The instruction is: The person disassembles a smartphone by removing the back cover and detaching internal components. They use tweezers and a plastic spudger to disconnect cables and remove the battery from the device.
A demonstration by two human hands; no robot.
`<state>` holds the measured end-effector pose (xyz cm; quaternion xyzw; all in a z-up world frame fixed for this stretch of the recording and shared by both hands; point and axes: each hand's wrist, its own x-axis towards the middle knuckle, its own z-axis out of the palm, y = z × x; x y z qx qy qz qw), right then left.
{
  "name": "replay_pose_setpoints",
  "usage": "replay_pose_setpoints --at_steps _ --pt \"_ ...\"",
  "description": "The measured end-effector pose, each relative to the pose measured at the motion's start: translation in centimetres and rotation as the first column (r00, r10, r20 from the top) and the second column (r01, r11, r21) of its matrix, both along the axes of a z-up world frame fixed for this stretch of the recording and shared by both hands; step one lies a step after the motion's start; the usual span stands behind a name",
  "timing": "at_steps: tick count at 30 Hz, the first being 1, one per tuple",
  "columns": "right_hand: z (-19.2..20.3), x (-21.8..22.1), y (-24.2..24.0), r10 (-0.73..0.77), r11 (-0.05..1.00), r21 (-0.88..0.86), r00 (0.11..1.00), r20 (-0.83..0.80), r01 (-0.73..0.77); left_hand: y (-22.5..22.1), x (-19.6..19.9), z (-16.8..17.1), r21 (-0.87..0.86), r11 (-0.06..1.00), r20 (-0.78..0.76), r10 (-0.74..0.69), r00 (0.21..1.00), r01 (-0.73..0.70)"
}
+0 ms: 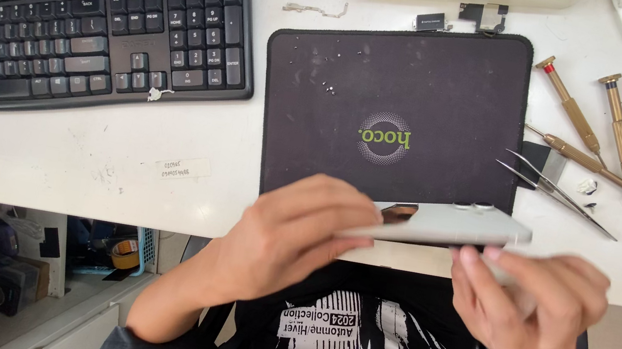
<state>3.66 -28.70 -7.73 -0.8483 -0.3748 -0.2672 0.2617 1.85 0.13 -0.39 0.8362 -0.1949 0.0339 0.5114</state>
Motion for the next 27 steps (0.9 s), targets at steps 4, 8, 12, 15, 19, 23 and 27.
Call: replay_pose_setpoints --at_steps 4,8,12,15,19,23,27 --pt "2.9 2.4 2.5 -0.071 0.996 -0.058 0.996 -0.049 0.068 -0.1 0.7 0.5 -0.035 0.973 -0.257 0.211 0.943 -0.228" --pt "4.0 3.1 3.5 -0.083 0.996 0.027 0.976 -0.200 0.090 -0.5 1.1 -0.2 -0.154 0.880 -0.655 0.249 0.713 -0.449" --pt "4.0 2.5 4.0 -0.046 0.970 0.198 0.911 -0.410 0.138 -0.4 0.3 -1.4 -0.428 0.784 -0.677 0.052 0.734 -0.450" --pt "4.4 1.8 4.6 0.018 0.921 0.329 0.819 -0.574 0.211 -0.5 -0.7 -1.9 -0.510 0.713 -0.712 -0.035 0.702 -0.482" --pt "5.0 1.0 4.7 0.044 0.931 0.312 0.793 -0.607 0.188 -1.0 -2.0 -2.0 -0.527 0.684 -0.720 -0.044 0.693 -0.505" --pt "5.2 0.8 4.9 0.051 0.948 0.286 0.815 -0.577 0.143 -1.7 -3.1 -1.9 -0.585 0.625 -0.698 -0.064 0.713 -0.517" --pt "5.7 0.7 5.3 0.051 0.955 0.269 0.827 -0.560 0.123 -2.3 -4.1 -1.5 -0.614 0.596 -0.691 -0.088 0.718 -0.518"
